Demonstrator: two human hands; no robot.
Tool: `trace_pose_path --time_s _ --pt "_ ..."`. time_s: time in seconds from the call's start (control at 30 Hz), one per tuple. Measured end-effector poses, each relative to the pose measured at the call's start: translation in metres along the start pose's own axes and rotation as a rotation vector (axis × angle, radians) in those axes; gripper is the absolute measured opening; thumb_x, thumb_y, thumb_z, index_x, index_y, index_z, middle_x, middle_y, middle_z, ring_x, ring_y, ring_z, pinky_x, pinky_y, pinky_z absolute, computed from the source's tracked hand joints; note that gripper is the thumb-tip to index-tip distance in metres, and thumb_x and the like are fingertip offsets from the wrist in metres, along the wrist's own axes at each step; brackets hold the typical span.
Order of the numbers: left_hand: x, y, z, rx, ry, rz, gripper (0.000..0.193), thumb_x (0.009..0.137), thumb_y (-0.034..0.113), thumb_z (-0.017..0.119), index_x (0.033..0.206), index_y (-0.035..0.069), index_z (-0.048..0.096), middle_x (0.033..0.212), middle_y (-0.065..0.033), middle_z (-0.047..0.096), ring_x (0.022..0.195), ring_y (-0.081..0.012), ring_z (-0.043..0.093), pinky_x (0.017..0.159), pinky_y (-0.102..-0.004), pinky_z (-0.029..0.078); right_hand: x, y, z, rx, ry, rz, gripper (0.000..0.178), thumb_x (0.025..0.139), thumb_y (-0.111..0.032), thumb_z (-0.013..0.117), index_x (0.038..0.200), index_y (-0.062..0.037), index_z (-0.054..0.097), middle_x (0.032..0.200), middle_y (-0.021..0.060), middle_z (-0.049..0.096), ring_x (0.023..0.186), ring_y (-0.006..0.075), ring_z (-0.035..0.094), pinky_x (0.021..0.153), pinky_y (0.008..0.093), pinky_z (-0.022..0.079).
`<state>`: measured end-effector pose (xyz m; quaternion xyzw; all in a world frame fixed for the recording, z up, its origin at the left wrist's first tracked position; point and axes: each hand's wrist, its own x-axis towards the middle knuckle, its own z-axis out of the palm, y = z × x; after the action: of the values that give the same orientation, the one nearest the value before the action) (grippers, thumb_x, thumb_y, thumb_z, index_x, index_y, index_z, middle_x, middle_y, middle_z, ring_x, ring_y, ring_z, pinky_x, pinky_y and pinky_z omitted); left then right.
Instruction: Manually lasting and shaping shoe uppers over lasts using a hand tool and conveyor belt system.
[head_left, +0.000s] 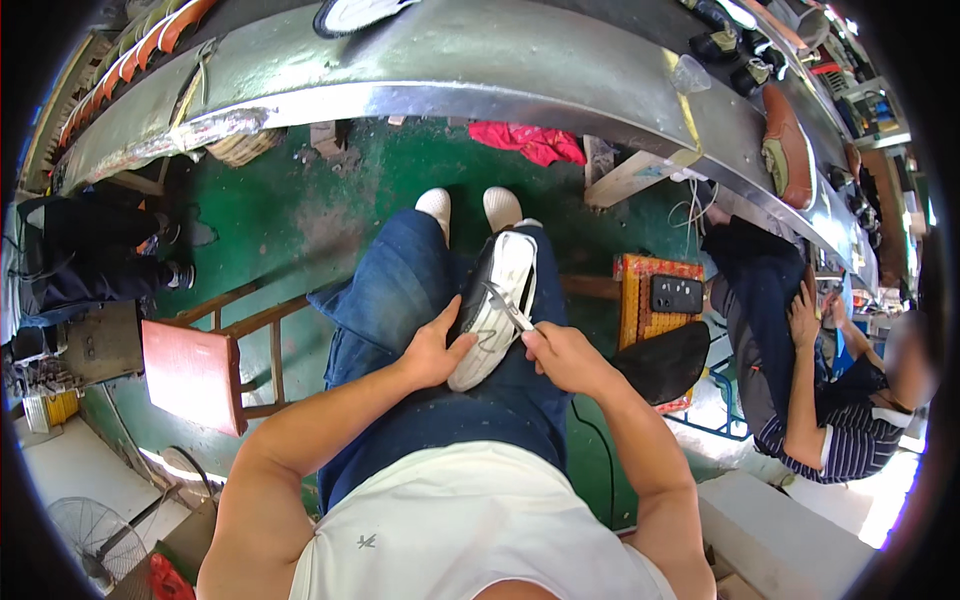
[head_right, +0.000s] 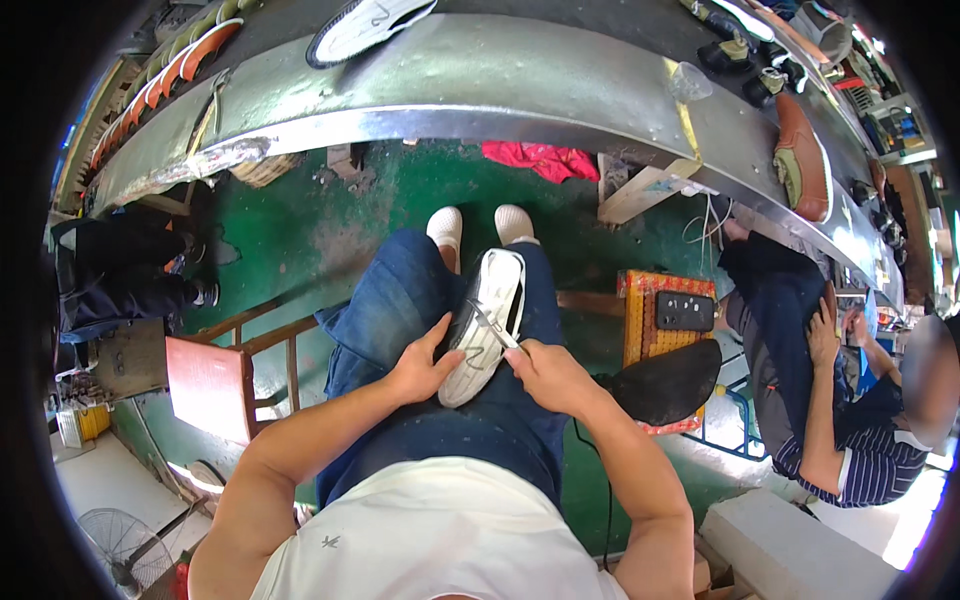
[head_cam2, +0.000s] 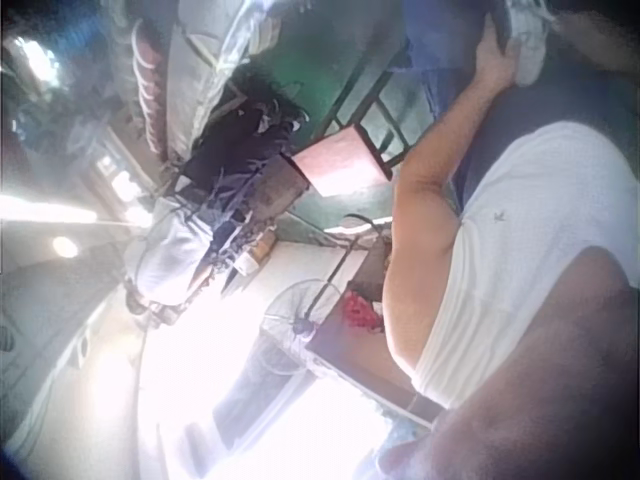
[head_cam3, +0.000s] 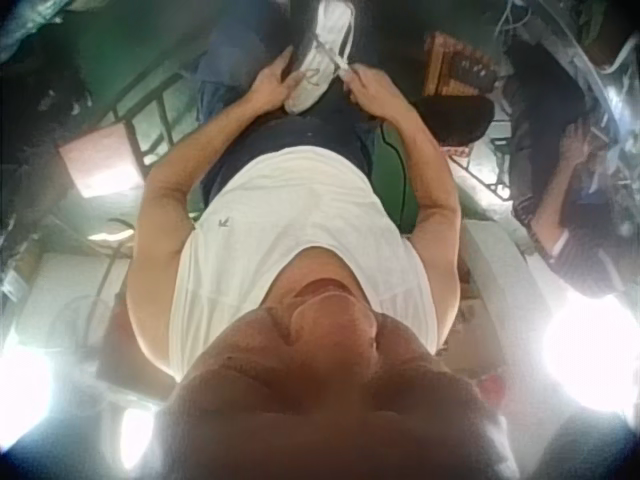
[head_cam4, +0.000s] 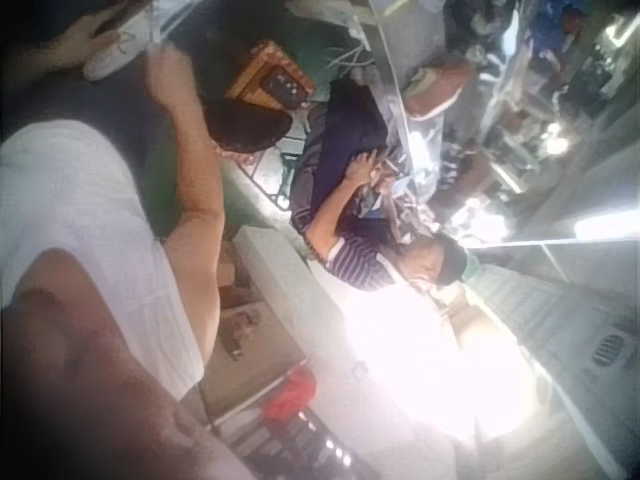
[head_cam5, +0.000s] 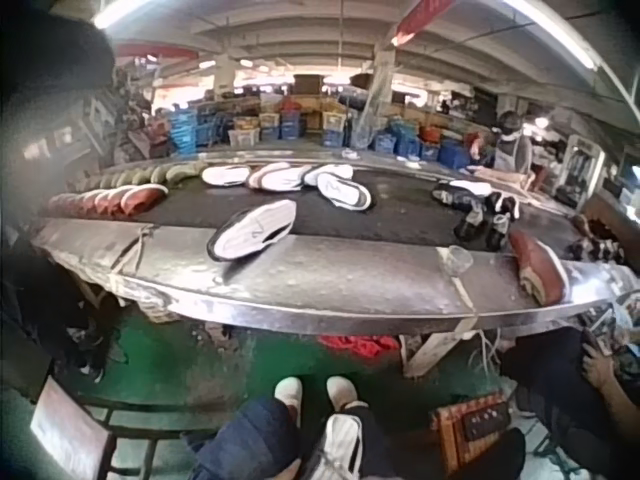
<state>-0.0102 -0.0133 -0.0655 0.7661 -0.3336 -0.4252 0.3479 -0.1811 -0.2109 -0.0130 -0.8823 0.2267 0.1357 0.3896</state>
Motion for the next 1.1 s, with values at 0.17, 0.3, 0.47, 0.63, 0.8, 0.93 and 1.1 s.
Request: trace_pose_path --time_s 0.17,0.3,0.47,0.63,0.8,0.93,1.1 --pt "0.012 0.007 -0.004 -0.029 -0.007 0.028 0.075 0.096 0.030 0.068 0.153 -0.004 0.034 0.146 -0.0321 0.050 0.134 -0.0394 0.054 0.113 -0.0389 0.040 0.008 -0.006 -0.045 0.562 0.388 0.034 0.037 0.105 -0.035 0.054 0.101 0.0015 0.060 0.078 0.0084 0.067 0.070 0.0173 0.066 0.068 0.0329 0.052" --pt "0.079 0.029 -0.009 -0.120 0.191 0.048 0.089 0.083 0.041 0.082 0.147 -0.005 0.040 0.140 -0.0281 0.052 0.127 -0.0300 0.056 0.106 -0.0382 0.046 0.008 0.017 -0.039 0.656 0.381 0.143 0.027 0.102 -0.024 0.060 0.109 0.0021 0.060 0.082 0.0058 0.066 0.071 0.0133 0.064 0.067 0.0296 0.051" --pt "0.138 0.059 -0.020 -0.499 -0.025 -0.070 0.069 0.087 0.021 0.080 0.146 0.010 0.044 0.122 -0.0150 0.062 0.108 -0.0228 0.063 0.093 -0.0357 0.053 0.006 0.030 -0.017 0.589 0.281 0.259 0.027 0.098 -0.027 0.063 0.106 -0.0008 0.063 0.078 0.0056 0.068 0.069 0.0138 0.065 0.067 0.0310 0.053" --pt "0.110 0.073 -0.024 -0.432 -0.143 0.082 0.056 0.089 0.016 0.078 0.138 0.008 0.052 0.118 -0.0076 0.064 0.107 -0.0166 0.062 0.094 -0.0328 0.052 0.037 0.037 -0.028 0.655 0.318 0.183 0.037 0.097 -0.037 0.066 0.106 -0.0014 0.063 0.083 0.0070 0.068 0.075 0.0153 0.065 0.071 0.0336 0.053" --pt "0.073 0.083 -0.025 -0.281 -0.090 0.546 0.055 0.088 0.012 0.078 0.136 0.009 0.053 0.143 -0.0169 0.046 0.137 -0.0300 0.046 0.114 -0.0401 0.038 0.071 0.023 -0.044 0.866 0.306 -0.207 0.056 0.091 -0.045 0.075 0.116 0.0022 0.059 0.100 0.0087 0.066 0.091 0.0149 0.062 0.080 0.0334 0.051" --pt "0.054 0.090 -0.029 -0.133 -0.066 0.558 0.059 0.086 0.013 0.080 0.138 0.014 0.052 0.160 -0.0241 0.023 0.153 -0.0393 0.022 0.119 -0.0463 0.031 0.071 0.011 -0.062 0.871 -0.009 -0.200 0.087 0.072 -0.051 0.090 0.127 0.0051 0.052 0.106 0.0099 0.062 0.095 0.0186 0.059 0.087 0.0347 0.050" --pt "0.045 0.081 -0.025 -0.024 -0.174 0.623 0.086 0.081 0.018 0.084 0.152 0.015 0.036 0.165 -0.0282 -0.004 0.155 -0.0476 0.002 0.123 -0.0535 0.019 0.048 -0.026 -0.095 0.327 -0.068 -0.159 0.096 0.066 -0.047 0.091 0.128 0.0118 0.048 0.110 0.0253 0.064 0.103 0.0341 0.064 0.091 0.0395 0.051"
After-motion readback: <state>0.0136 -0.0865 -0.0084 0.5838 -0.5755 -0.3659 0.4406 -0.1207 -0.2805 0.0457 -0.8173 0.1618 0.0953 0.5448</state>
